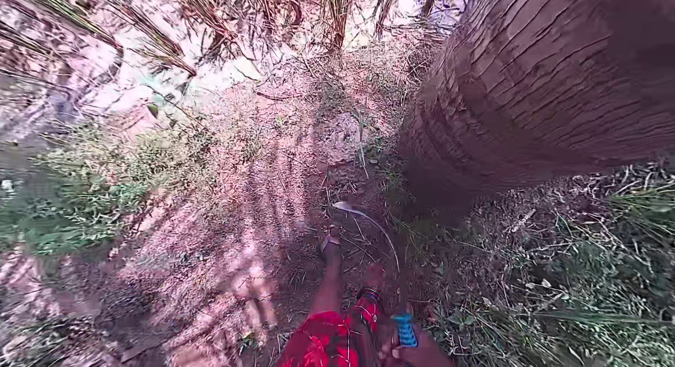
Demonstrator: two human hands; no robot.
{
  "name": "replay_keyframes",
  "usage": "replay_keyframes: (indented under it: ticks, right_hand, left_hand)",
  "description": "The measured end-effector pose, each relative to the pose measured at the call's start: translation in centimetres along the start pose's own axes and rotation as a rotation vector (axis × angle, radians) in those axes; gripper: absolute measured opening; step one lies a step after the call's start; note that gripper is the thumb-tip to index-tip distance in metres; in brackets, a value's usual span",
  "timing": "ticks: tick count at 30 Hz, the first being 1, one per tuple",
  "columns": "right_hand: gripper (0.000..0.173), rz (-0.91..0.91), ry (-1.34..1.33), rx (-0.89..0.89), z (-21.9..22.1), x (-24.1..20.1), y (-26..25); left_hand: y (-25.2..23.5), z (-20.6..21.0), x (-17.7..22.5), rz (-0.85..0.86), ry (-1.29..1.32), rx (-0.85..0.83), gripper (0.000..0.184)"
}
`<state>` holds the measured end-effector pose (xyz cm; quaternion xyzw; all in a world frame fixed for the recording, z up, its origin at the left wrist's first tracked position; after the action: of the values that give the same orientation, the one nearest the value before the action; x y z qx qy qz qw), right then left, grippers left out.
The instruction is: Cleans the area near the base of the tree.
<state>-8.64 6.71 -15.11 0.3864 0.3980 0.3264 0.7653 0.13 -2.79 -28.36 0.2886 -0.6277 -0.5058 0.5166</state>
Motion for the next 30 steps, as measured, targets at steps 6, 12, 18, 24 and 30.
replay_keyframes:
  ticks: [6, 12, 18, 24, 30]
  right_hand:
    - [0.056, 0.224, 0.704, 0.451, -2.9, -0.3, -9.9]
    - [0.046, -0.252, 0.566, 0.041, -4.1, -5.1, -15.8]
    - [0.058, 0.034, 1.533, 0.160, -6.3, -13.5, -28.6]
    - [0.046, -0.135, 1.721, 0.598, -9.0, -18.7, -37.9]
    - [0.044, 0.189, 1.393, 0.764, -8.2, -20.5, -37.4]
  left_hand:
    - [-1.4, -0.1, 6.5, -0.164, 0.231, -0.076, 0.057]
    - [-1.9, -1.4, 11.2, 0.146, -0.084, 0.257, 0.036]
    - [-2.1, -3.1, 14.0, 0.249, -0.028, 0.436, 0.026]
    - [-4.2, -0.8, 11.1, 0.287, -0.008, 0.301, 0.033]
    - [-3.4, 0.3, 11.4, 0.436, -0.089, 0.273, 0.034]
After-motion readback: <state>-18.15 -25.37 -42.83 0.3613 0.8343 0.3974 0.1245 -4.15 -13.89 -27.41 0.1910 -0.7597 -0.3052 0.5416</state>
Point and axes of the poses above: each hand's wrist, its own y-axis away from the middle knuckle, its own z-axis out of the palm, x = y × z, the point moved 1 cm from there along -y, towards the middle knuckle, and after that the axes turned 2 degrees about z, right-handed, at the moved point
